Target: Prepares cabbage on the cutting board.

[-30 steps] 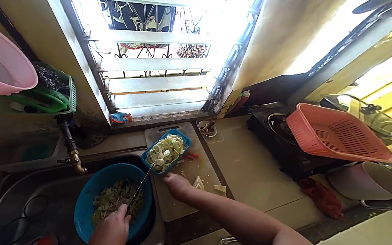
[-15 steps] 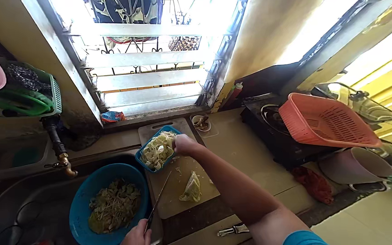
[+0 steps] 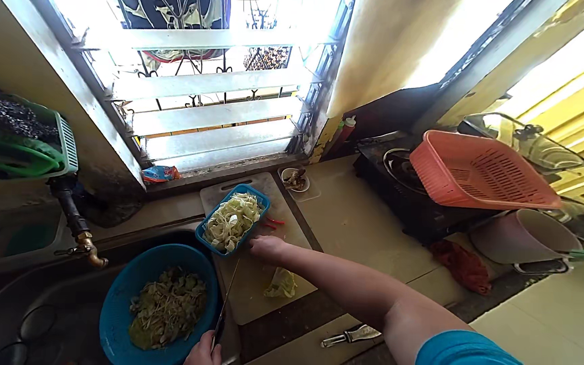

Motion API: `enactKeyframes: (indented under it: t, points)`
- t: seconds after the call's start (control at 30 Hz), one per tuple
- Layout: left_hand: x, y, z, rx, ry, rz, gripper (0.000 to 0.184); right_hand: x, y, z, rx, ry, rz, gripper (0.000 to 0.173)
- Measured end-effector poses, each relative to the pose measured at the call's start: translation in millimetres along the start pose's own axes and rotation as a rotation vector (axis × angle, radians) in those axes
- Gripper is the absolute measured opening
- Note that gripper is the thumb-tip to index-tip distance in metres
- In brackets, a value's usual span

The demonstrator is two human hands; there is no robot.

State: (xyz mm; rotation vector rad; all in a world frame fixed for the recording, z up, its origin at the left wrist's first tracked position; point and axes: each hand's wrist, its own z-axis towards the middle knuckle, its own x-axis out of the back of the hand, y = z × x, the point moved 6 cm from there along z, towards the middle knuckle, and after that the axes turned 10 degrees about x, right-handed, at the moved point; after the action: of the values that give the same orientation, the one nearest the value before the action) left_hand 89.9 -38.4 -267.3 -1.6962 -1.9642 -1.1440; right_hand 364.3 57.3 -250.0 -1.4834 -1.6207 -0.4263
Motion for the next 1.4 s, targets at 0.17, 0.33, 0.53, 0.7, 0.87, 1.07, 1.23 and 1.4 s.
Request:
enactKeyframes:
  t: [0.17, 0.33, 0.53, 0.7, 0.87, 1.07, 1.23, 1.4]
  points:
    - [1, -6, 0, -0.018, 0.027, -0.040, 0.044, 38, 1, -2, 0.059, 0.147, 0.078, 0.011]
    - [-9, 9, 2, -0.083, 0.058, -0.040, 0.047, 108, -3, -13, 0.023, 0.602, 0.205, 0.022]
    - [-13, 46, 13, -0.052, 0.164, -0.017, 0.053, 122, -2, -22, -0.216, 0.649, 0.247, 0.024]
    - [-22, 63, 31, -0.083, 0.321, 0.007, 0.052, 94, 16, -63, -0.268, 0.423, 0.351, 0.035]
    - [-15, 89, 44, -0.206, 0.316, 0.047, 0.041, -8, 26, -112, -0.303, 0.379, 0.545, 0.132]
    - [-17, 117, 45, -0.159, -0.109, -0.141, 0.042, -100, 6, -105, -0.191, 0.673, 0.369, 0.105]
    - [-56, 119, 42, 0.104, -0.473, -0.802, 0.055, -107, 19, -102, -0.129, 1.011, 0.685, 0.077]
    - [-61, 128, 43, 0.208, -0.535, -1.290, 0.059, -121, -16, -92, -0.035, 1.005, 0.822, 0.076]
